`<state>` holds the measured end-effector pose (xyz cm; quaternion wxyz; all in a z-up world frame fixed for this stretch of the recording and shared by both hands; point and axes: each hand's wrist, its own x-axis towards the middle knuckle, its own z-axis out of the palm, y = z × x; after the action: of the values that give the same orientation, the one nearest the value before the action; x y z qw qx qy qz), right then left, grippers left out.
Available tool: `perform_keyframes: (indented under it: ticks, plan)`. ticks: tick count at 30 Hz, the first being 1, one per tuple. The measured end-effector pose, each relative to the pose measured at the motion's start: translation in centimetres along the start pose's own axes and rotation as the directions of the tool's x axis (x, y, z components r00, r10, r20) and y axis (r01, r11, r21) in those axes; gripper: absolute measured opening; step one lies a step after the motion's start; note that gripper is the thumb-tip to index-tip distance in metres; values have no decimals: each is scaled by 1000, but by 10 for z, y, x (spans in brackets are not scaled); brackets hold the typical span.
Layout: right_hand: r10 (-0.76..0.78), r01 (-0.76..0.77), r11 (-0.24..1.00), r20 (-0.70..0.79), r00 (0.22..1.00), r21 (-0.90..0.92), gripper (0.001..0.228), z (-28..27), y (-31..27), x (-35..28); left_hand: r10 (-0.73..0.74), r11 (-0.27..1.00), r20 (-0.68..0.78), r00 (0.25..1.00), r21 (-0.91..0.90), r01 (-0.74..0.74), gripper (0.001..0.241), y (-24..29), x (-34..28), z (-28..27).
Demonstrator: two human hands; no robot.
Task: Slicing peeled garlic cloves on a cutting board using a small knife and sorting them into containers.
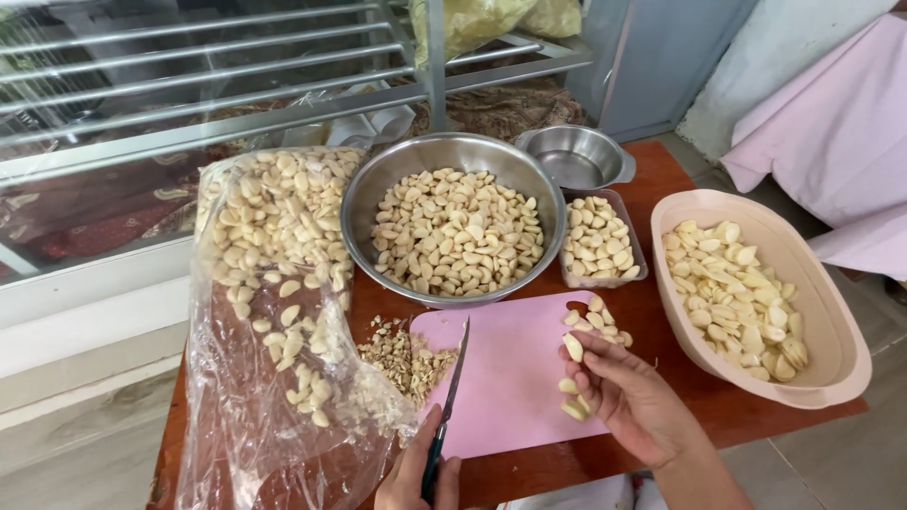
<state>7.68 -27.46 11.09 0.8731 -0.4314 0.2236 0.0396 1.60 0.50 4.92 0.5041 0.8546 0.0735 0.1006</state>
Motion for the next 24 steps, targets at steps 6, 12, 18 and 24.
perform_keyframes:
  ticks: [6, 12, 18, 24]
  plan:
    - [-34, 29, 975, -21, 999, -222, 24, 22, 33, -14, 134, 990, 25, 991, -33, -133, 60, 9, 14, -12]
    - [-268, 262, 437, 153, 951, -861, 39, 45, 66, -37, 196, 979, 166, 966, 27, -203, 57, -1, 5, -16]
    - [-262, 287, 294, 212, 941, -911, 52, 42, 74, -40, 39, 964, 256, 966, 246, -104, 56, -23, -27, -5]
    - [-259, 280, 288, 207, 943, -916, 54, 45, 71, -42, -31, 949, 153, 988, 314, -18, 55, -34, -53, 3]
